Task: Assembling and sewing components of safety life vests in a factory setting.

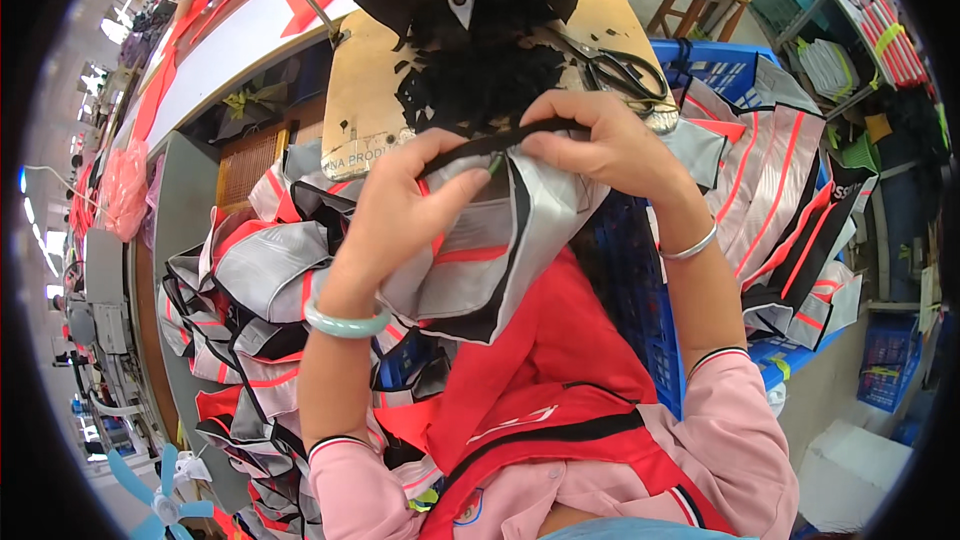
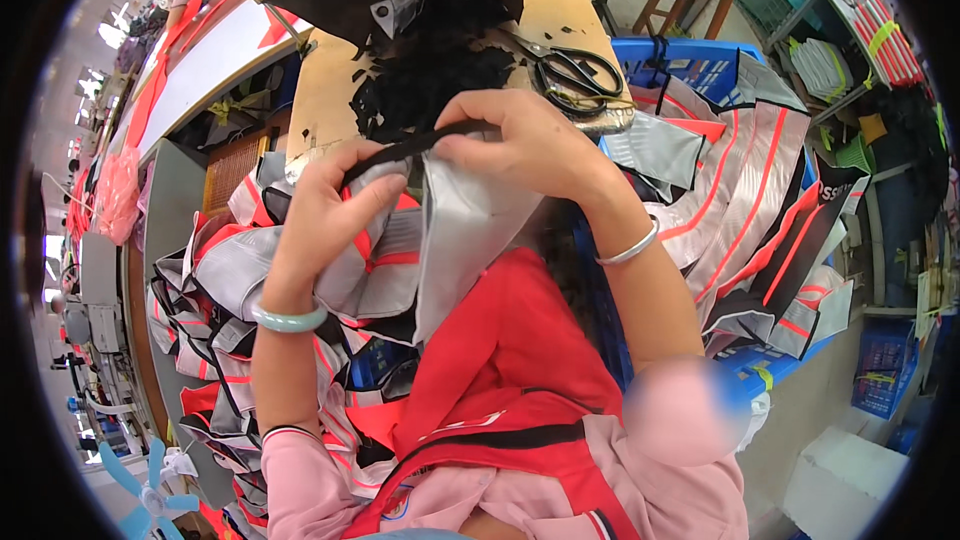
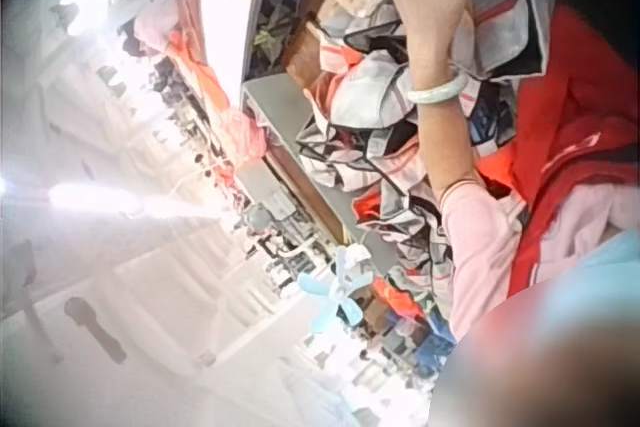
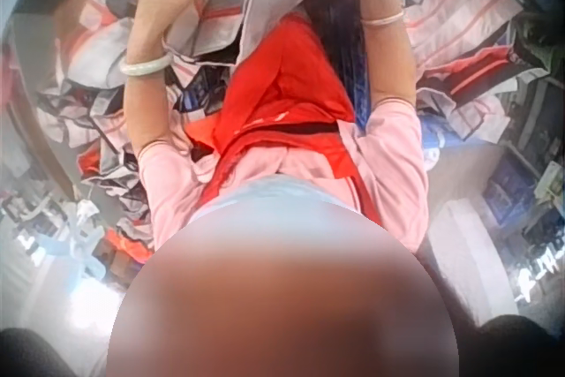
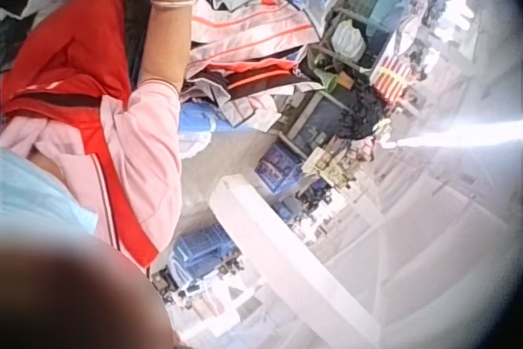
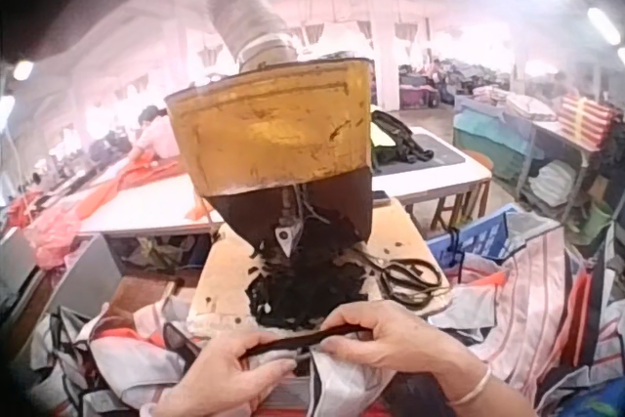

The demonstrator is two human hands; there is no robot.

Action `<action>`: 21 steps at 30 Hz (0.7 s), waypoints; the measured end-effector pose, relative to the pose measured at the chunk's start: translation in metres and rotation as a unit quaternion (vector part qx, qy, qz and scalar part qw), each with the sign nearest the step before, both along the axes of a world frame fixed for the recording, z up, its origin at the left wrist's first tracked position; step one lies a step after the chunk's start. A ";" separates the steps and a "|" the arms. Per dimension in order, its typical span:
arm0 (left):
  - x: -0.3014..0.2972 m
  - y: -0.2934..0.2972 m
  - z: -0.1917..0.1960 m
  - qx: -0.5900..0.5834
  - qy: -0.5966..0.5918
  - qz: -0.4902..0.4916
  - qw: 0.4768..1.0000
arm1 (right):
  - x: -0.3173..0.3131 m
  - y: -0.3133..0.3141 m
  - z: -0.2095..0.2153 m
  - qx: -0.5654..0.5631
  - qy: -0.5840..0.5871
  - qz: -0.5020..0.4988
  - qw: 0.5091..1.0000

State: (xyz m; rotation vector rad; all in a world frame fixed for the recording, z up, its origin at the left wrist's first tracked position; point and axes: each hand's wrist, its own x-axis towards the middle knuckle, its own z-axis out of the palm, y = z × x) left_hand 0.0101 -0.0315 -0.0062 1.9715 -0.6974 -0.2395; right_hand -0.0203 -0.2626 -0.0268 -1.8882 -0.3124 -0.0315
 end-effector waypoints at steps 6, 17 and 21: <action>0.050 -0.004 0.016 0.001 0.080 0.008 0.997 | 0.039 0.004 0.006 0.016 -0.028 -0.046 0.998; 0.110 -0.011 0.004 0.014 0.068 0.008 0.998 | 0.086 -0.002 0.005 0.039 0.011 -0.062 0.997; 0.114 -0.015 0.009 0.002 0.093 0.018 0.996 | 0.092 -0.003 0.005 0.058 0.018 -0.054 0.997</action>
